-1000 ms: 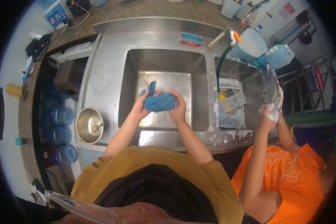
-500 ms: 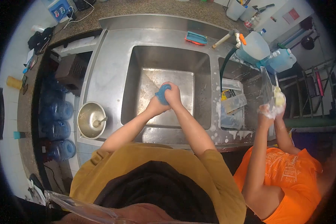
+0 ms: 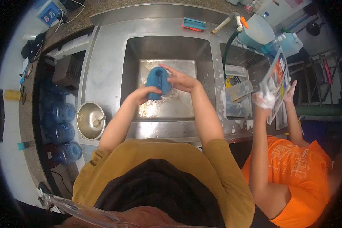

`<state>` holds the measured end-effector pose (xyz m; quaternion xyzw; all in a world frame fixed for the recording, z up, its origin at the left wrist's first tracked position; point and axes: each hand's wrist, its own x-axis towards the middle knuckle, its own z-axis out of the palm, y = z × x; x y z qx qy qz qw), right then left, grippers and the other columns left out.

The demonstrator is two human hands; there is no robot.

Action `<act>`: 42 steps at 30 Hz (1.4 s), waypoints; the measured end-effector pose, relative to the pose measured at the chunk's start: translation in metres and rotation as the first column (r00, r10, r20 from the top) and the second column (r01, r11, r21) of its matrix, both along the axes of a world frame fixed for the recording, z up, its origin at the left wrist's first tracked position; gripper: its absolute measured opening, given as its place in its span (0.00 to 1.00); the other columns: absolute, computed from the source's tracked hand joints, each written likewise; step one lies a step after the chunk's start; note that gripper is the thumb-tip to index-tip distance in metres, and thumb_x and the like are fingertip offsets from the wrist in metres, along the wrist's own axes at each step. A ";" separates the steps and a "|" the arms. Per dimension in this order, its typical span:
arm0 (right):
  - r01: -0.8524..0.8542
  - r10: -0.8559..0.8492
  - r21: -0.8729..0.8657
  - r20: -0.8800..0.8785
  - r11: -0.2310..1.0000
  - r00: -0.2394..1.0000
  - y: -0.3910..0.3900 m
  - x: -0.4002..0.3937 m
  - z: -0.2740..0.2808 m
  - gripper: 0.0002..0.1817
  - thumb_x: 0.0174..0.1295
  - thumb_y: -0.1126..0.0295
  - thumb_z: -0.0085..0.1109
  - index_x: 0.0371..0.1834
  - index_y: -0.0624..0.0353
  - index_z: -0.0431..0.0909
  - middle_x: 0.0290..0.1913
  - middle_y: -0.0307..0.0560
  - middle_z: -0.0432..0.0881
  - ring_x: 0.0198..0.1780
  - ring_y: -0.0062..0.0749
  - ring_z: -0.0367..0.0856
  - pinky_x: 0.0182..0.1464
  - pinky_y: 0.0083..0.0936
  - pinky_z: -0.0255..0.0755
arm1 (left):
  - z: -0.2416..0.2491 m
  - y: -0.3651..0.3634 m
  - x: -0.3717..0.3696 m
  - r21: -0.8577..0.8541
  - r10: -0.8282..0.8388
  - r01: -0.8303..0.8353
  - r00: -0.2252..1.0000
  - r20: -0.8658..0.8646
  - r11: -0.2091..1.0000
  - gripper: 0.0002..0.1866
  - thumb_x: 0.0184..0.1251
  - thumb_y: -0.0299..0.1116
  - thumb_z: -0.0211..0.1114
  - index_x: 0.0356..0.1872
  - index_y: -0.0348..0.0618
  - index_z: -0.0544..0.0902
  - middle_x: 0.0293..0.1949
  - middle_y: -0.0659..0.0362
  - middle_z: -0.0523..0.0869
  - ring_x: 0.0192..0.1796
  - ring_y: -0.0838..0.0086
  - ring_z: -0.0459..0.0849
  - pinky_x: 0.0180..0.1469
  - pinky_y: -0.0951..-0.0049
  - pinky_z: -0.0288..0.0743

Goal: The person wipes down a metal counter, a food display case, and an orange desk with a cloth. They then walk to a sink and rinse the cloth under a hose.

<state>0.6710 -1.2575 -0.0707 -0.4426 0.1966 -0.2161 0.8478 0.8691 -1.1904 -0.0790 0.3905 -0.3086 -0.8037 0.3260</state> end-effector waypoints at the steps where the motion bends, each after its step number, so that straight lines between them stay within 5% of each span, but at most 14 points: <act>1: 0.007 -0.013 0.052 0.112 0.999 0.994 0.001 0.000 0.001 0.44 0.58 0.57 0.65 0.74 0.51 0.48 0.67 0.48 0.63 0.66 0.37 0.66 0.67 0.33 0.60 | 0.007 -0.001 0.000 0.094 -0.001 0.019 0.982 -0.187 0.995 0.22 0.52 0.28 0.63 0.52 0.37 0.75 0.44 0.53 0.83 0.43 0.63 0.83 0.48 0.60 0.78; 2: 0.022 -0.038 0.097 0.165 0.995 0.986 0.004 0.004 0.000 0.44 0.57 0.57 0.65 0.73 0.52 0.50 0.66 0.49 0.64 0.65 0.38 0.67 0.66 0.35 0.61 | 0.006 -0.004 -0.001 0.133 -0.053 0.097 0.952 -0.300 0.986 0.22 0.56 0.27 0.60 0.54 0.37 0.73 0.44 0.53 0.82 0.41 0.64 0.84 0.47 0.58 0.81; 5: 0.056 -0.128 0.225 0.319 0.973 0.939 0.012 0.032 -0.003 0.42 0.54 0.55 0.67 0.69 0.54 0.56 0.61 0.53 0.69 0.63 0.40 0.70 0.62 0.39 0.66 | 0.005 -0.005 -0.006 0.160 -0.084 0.128 0.962 -0.260 0.979 0.19 0.55 0.26 0.62 0.51 0.38 0.74 0.40 0.54 0.82 0.37 0.68 0.83 0.34 0.70 0.81; 11: 0.438 -0.438 -0.026 -0.122 0.899 0.891 0.000 0.045 -0.022 0.21 0.52 0.67 0.64 0.49 0.59 0.72 0.38 0.46 0.79 0.38 0.34 0.81 0.42 0.32 0.77 | 0.012 -0.009 -0.022 0.044 -0.057 0.048 0.972 0.229 0.998 0.14 0.51 0.26 0.68 0.39 0.44 0.75 0.29 0.62 0.77 0.24 0.80 0.73 0.17 0.83 0.56; 14: 0.553 -0.579 -0.176 -0.314 0.814 0.752 -0.001 0.053 -0.016 0.18 0.50 0.66 0.66 0.44 0.61 0.75 0.36 0.45 0.79 0.35 0.30 0.79 0.38 0.29 0.75 | 0.000 -0.014 -0.031 0.050 0.010 -0.029 0.938 0.346 0.998 0.12 0.49 0.32 0.68 0.34 0.46 0.76 0.25 0.65 0.75 0.22 0.81 0.71 0.17 0.81 0.56; 21: 0.316 -0.683 -0.622 -0.535 0.717 0.498 -0.017 0.062 -0.043 0.22 0.45 0.62 0.65 0.41 0.65 0.77 0.35 0.53 0.82 0.36 0.37 0.81 0.40 0.31 0.74 | -0.025 -0.021 -0.042 -0.048 0.063 -0.043 0.814 0.578 0.998 0.10 0.49 0.37 0.66 0.26 0.42 0.78 0.19 0.63 0.75 0.21 0.78 0.73 0.18 0.74 0.63; 27: 0.187 -0.748 -0.738 -0.575 0.649 0.331 -0.019 0.069 -0.054 0.26 0.45 0.62 0.60 0.48 0.68 0.77 0.43 0.68 0.80 0.47 0.55 0.81 0.51 0.38 0.74 | -0.057 -0.024 -0.047 -0.414 0.298 0.108 0.537 0.790 0.904 0.21 0.50 0.43 0.66 0.34 0.32 0.83 0.33 0.41 0.85 0.40 0.53 0.85 0.40 0.61 0.77; 30: 0.200 -0.764 -0.745 -0.573 0.636 0.297 -0.016 0.071 -0.063 0.23 0.45 0.63 0.60 0.44 0.68 0.78 0.40 0.68 0.81 0.45 0.58 0.80 0.49 0.39 0.74 | -0.054 -0.021 -0.049 -0.403 0.275 0.161 0.507 0.817 0.901 0.23 0.51 0.46 0.66 0.37 0.33 0.83 0.36 0.38 0.84 0.45 0.47 0.83 0.44 0.58 0.76; 36: 0.278 -0.700 -0.643 -0.651 0.714 0.293 -0.008 0.061 -0.098 0.28 0.48 0.57 0.66 0.46 0.68 0.75 0.44 0.65 0.81 0.47 0.53 0.81 0.50 0.37 0.74 | -0.091 -0.018 -0.050 -0.388 0.248 0.299 0.414 0.876 0.872 0.19 0.50 0.43 0.66 0.35 0.37 0.83 0.33 0.42 0.85 0.39 0.50 0.85 0.41 0.59 0.77; 38: 0.340 -0.662 -0.567 -0.653 0.750 0.369 -0.002 0.044 -0.106 0.29 0.51 0.53 0.67 0.49 0.64 0.74 0.45 0.57 0.81 0.45 0.45 0.81 0.48 0.33 0.74 | -0.083 -0.012 -0.045 -0.271 0.075 0.252 0.590 0.804 0.929 0.18 0.49 0.43 0.67 0.33 0.36 0.82 0.28 0.46 0.85 0.34 0.54 0.86 0.38 0.61 0.78; 39: 0.404 -0.701 -0.573 -0.576 0.713 0.420 -0.003 0.026 -0.108 0.28 0.53 0.53 0.66 0.49 0.63 0.74 0.46 0.55 0.80 0.44 0.41 0.81 0.47 0.31 0.73 | -0.098 -0.011 -0.040 -0.341 0.135 0.257 0.586 0.799 0.904 0.20 0.46 0.42 0.71 0.33 0.35 0.81 0.24 0.49 0.84 0.30 0.59 0.86 0.35 0.65 0.78; 41: 0.523 -0.776 -0.578 -0.394 0.626 0.492 -0.010 -0.027 -0.106 0.25 0.58 0.54 0.64 0.51 0.60 0.72 0.48 0.52 0.79 0.44 0.34 0.79 0.46 0.27 0.73 | -0.072 0.000 -0.032 -0.347 0.148 0.213 0.620 0.771 0.913 0.30 0.41 0.41 0.76 0.43 0.32 0.76 0.31 0.48 0.84 0.29 0.66 0.85 0.32 0.69 0.78; 42: 0.580 -0.867 -0.647 -0.334 0.496 0.369 -0.016 -0.064 -0.091 0.20 0.60 0.60 0.62 0.50 0.59 0.74 0.45 0.51 0.80 0.42 0.31 0.79 0.45 0.25 0.73 | -0.080 0.002 -0.024 -0.290 0.101 0.198 0.639 0.763 0.936 0.36 0.40 0.40 0.78 0.49 0.32 0.72 0.35 0.48 0.84 0.28 0.70 0.84 0.31 0.71 0.78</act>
